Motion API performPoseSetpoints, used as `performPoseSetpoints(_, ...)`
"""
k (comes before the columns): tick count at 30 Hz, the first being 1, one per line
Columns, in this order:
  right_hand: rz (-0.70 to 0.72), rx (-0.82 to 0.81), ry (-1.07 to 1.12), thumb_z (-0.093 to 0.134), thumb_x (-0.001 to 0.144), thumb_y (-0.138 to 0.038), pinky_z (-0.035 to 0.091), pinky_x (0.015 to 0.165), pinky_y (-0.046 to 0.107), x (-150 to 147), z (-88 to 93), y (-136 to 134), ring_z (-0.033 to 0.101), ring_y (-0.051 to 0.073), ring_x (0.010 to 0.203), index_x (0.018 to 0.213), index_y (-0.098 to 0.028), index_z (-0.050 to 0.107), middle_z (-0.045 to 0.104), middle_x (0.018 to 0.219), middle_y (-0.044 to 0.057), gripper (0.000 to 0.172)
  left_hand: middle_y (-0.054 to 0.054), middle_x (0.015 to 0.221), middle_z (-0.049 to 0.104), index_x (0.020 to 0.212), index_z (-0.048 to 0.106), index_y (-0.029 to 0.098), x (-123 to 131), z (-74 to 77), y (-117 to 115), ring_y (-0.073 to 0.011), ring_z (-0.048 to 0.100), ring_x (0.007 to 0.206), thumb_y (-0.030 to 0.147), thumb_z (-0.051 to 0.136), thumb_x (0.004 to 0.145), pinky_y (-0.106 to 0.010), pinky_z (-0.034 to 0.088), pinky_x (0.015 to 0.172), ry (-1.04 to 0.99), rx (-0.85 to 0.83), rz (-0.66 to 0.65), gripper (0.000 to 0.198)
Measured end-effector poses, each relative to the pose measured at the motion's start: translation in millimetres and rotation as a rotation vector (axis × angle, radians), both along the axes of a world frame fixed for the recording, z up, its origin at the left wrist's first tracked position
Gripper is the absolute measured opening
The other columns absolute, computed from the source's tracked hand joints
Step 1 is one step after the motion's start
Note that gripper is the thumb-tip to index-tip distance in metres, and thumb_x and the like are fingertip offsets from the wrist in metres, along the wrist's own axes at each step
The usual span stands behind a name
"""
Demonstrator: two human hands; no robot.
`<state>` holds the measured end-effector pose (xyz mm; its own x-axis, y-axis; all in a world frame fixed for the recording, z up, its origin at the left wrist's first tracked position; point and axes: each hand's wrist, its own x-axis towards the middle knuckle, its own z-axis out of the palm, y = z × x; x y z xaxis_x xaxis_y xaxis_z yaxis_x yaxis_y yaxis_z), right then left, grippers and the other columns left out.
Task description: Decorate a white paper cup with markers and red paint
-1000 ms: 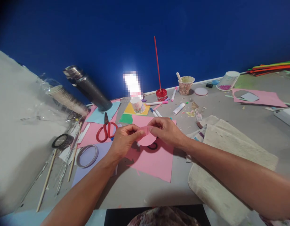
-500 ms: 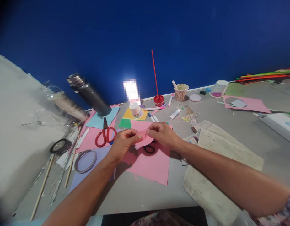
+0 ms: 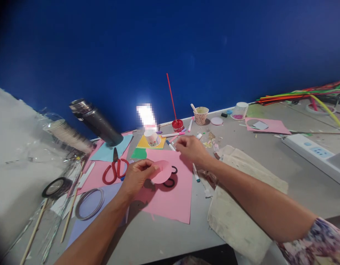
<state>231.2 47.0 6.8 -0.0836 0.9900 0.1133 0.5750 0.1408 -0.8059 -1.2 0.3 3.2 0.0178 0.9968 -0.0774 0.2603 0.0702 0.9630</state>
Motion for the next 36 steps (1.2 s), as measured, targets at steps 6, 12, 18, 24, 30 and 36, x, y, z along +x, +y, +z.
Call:
performPoseSetpoints(6, -0.158, 0.126, -0.458, 0.056, 0.087, -0.016, 0.045, 0.081, 0.039, 61, 10.9, 36, 0.065, 0.033, 0.105, 0.108, -0.018, 0.08, 0.074, 0.115, 0.016, 0.031, -0.001, 0.064, 0.063, 0.06, 0.07, 0.018, 1, 2.5, -1, -0.0132, 0.051, 0.063, 0.037, 0.081, 0.067, -0.024, 0.041, 0.057, 0.025, 0.03, 0.008, 0.022)
performPoseSetpoints(12, 0.049, 0.146, -0.686, 0.066, 0.082, -0.012, 0.046, 0.085, 0.037, 61, -21.3, 44, 0.061, 0.033, 0.114, 0.105, -0.023, 0.084, 0.066, 0.118, 0.017, 0.031, 0.0, 0.061, 0.06, 0.062, 0.07, 0.018, 3, 1.5, -2, -0.0121, 0.048, 0.06, 0.039, 0.08, 0.068, -0.024, 0.039, 0.057, 0.0, 0.046, 0.033, 0.025)
performPoseSetpoints(18, 0.039, 0.223, -0.642, 0.067, 0.087, -0.019, 0.048, 0.09, 0.04, 60, -20.7, 46, 0.059, 0.035, 0.116, 0.099, -0.017, 0.078, 0.067, 0.119, 0.018, 0.016, 0.001, 0.062, 0.059, 0.063, 0.07, 0.017, 3, -0.8, -2, -0.0116, 0.048, 0.062, 0.04, 0.081, 0.068, -0.024, 0.039, 0.058, -0.04, 0.019, 0.052, 0.026)
performPoseSetpoints(24, 0.039, 0.162, 0.406, 0.057, 0.096, -0.048, 0.056, 0.077, 0.04, 34, 2.0, 21, 0.066, 0.023, 0.08, 0.107, -0.024, 0.061, 0.07, 0.092, 0.009, 0.027, 0.002, 0.061, 0.058, 0.063, 0.068, 0.017, 3, -1.4, -3, -0.0112, 0.049, 0.06, 0.038, 0.081, 0.068, -0.024, 0.039, 0.057, -0.033, 0.002, 0.083, 0.025)
performPoseSetpoints(30, 0.27, -0.117, 0.764, 0.082, 0.077, -0.049, 0.056, 0.071, 0.035, -10, -1.0, -15, 0.067, 0.017, 0.068, 0.091, -0.021, 0.064, 0.071, 0.078, 0.002, 0.036, 0.001, 0.062, 0.06, 0.063, 0.068, 0.018, 3, -5.3, 0, -0.012, 0.052, 0.062, 0.036, 0.082, 0.069, -0.025, 0.042, 0.06, -0.099, 0.019, 0.08, 0.023)
performPoseSetpoints(36, 0.177, -0.102, 0.637, 0.081, 0.077, -0.04, 0.053, 0.068, 0.031, -19, -3.6, -20, 0.065, 0.017, 0.07, 0.091, -0.019, 0.068, 0.071, 0.075, 0.001, 0.029, 0.0, 0.067, 0.065, 0.066, 0.073, 0.019, 5, -4.1, -2, -0.0133, 0.054, 0.066, 0.034, 0.083, 0.068, -0.027, 0.044, 0.064, -0.139, 0.033, 0.069, 0.018)
